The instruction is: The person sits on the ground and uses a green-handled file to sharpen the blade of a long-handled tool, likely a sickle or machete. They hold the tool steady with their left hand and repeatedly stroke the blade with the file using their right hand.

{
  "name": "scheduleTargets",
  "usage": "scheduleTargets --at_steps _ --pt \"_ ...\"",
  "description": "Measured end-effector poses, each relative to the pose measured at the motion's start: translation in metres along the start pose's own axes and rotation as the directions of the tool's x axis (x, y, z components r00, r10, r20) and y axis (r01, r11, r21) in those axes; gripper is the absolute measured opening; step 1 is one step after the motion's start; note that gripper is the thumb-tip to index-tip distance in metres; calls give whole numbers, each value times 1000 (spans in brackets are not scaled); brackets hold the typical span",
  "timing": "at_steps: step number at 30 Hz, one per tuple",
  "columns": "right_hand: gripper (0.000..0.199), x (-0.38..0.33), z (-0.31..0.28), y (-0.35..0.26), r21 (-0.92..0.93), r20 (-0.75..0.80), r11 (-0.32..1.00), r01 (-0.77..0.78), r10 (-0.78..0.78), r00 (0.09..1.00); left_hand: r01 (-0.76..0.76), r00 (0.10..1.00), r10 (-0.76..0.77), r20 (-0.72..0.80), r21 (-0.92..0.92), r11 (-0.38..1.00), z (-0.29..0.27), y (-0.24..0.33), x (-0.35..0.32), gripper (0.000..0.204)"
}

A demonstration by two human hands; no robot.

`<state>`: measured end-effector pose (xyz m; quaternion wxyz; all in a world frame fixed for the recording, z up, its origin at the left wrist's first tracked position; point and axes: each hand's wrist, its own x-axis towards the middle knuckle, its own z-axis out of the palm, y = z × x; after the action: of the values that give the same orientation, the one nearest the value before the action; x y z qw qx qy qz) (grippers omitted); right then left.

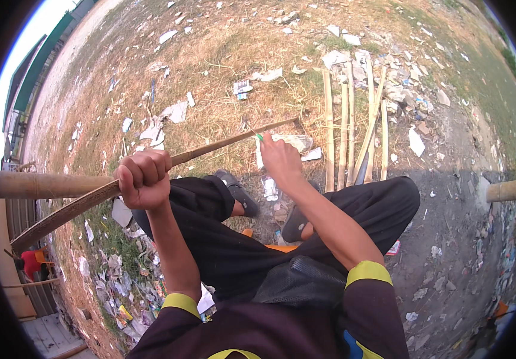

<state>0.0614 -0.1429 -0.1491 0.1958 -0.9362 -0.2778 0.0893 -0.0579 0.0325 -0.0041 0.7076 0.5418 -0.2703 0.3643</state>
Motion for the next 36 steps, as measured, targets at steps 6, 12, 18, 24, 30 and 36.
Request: scheduleTargets --at_steps 6,12,18,24,30,36 --pt "27 5 -6 -9 37 26 999 41 -42 999 -2 999 3 -41 16 1000 -8 -1 0 41" --pt "26 23 46 41 -18 -43 999 -33 32 999 14 999 -14 -52 10 1000 -8 -3 -3 39" --pt "19 37 53 47 -202 -76 978 47 -63 995 46 976 -43 -214 8 999 -15 1 -8 39" --pt "11 61 73 41 -583 -147 804 -113 32 989 81 878 -54 -475 36 996 -20 -1 -4 42" --pt "30 28 72 116 -458 143 858 -233 329 933 71 872 -14 -489 99 993 -19 7 -7 43" --pt "35 -19 -7 4 407 51 913 -15 -6 999 56 881 -12 -473 80 995 8 -1 -8 42"
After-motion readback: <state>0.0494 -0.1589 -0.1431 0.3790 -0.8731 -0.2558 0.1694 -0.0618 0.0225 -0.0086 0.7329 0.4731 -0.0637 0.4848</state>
